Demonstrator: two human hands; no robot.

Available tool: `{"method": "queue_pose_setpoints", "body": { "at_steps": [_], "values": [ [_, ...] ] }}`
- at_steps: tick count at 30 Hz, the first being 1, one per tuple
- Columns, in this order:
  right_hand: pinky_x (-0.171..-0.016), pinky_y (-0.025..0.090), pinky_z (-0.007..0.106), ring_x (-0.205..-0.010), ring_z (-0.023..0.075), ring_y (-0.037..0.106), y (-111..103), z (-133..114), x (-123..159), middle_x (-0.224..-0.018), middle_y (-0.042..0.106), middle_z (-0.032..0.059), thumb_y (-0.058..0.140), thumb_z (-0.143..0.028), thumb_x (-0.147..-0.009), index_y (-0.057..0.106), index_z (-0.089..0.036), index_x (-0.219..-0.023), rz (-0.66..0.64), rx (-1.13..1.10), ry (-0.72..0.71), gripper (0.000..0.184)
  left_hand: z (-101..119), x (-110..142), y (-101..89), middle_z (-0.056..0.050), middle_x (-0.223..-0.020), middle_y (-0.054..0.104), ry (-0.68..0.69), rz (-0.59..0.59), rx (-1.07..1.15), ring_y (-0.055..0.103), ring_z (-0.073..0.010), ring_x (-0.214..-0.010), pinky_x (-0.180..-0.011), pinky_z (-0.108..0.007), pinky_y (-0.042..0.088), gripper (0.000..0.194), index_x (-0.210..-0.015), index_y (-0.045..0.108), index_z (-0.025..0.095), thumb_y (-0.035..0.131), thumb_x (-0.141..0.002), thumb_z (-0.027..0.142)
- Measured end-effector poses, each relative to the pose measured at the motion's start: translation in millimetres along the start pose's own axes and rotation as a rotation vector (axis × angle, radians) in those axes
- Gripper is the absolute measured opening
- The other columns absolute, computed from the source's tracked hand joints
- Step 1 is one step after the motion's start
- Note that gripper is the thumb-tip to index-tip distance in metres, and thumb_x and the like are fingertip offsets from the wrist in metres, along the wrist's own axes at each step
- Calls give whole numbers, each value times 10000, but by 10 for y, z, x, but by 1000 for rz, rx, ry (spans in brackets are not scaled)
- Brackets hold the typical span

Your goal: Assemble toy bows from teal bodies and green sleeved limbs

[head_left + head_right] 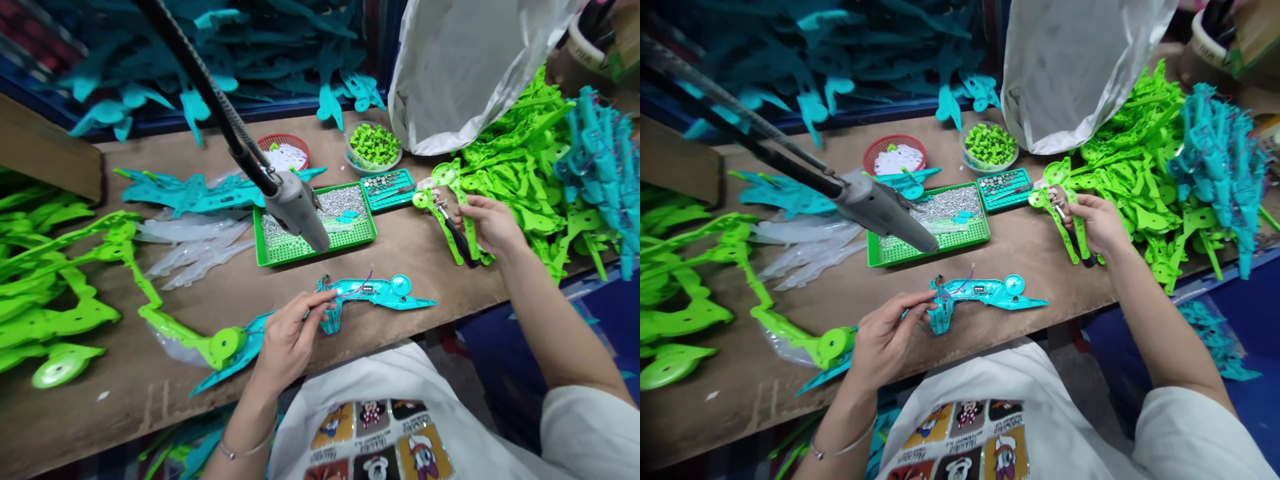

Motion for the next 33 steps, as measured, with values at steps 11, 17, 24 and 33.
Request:
{"method": "queue_pose_setpoints", "body": {
  "at_steps": [11,17,24,33],
  "values": [
    [-609,577,236,-618,101,634,232,321,125,-764,675,-1,827,-265,-715,692,-179,-944,-113,-246,143,280,-55,9,43,-17,-984,754,-42,-29,7,716,-143,-842,-780,-251,565,247,-1233,685,245,545,-1030,253],
    [-811,579,398,-755,198,665,134,390,117,-864,698,54,735,-357,-790,710,-186,-1036,84,243,-130,301,-59,-9,60,-7,-989,753,-26,-47,-3,721,-127,-852,-767,-219,544,255,-1253,676,258,541,-1036,256],
    [-938,474,556,-1096,391,614,-497,-32,10,-1099,677,248,597,-279,-864,690,-102,-1086,514,1188,-397,299,-72,2,41,0,-973,755,-13,-29,-5,723,-130,-846,-769,-226,536,246,-1245,679,263,552,-1034,266],
    [-854,486,515,-956,367,656,-695,-74,54,-1056,695,234,593,-305,-872,683,-109,-1144,553,1281,-317,347,-137,13,54,-7,-998,754,-37,-35,15,722,-134,-875,-787,-233,544,247,-1245,680,259,546,-1037,274]
  ]
}}
Point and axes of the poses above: each hand's wrist, its own x-axis away from the middle knuckle, its own y-axis out of the palm, z = x × y, the point moved 5 cm from there along -x, towards the middle knuckle
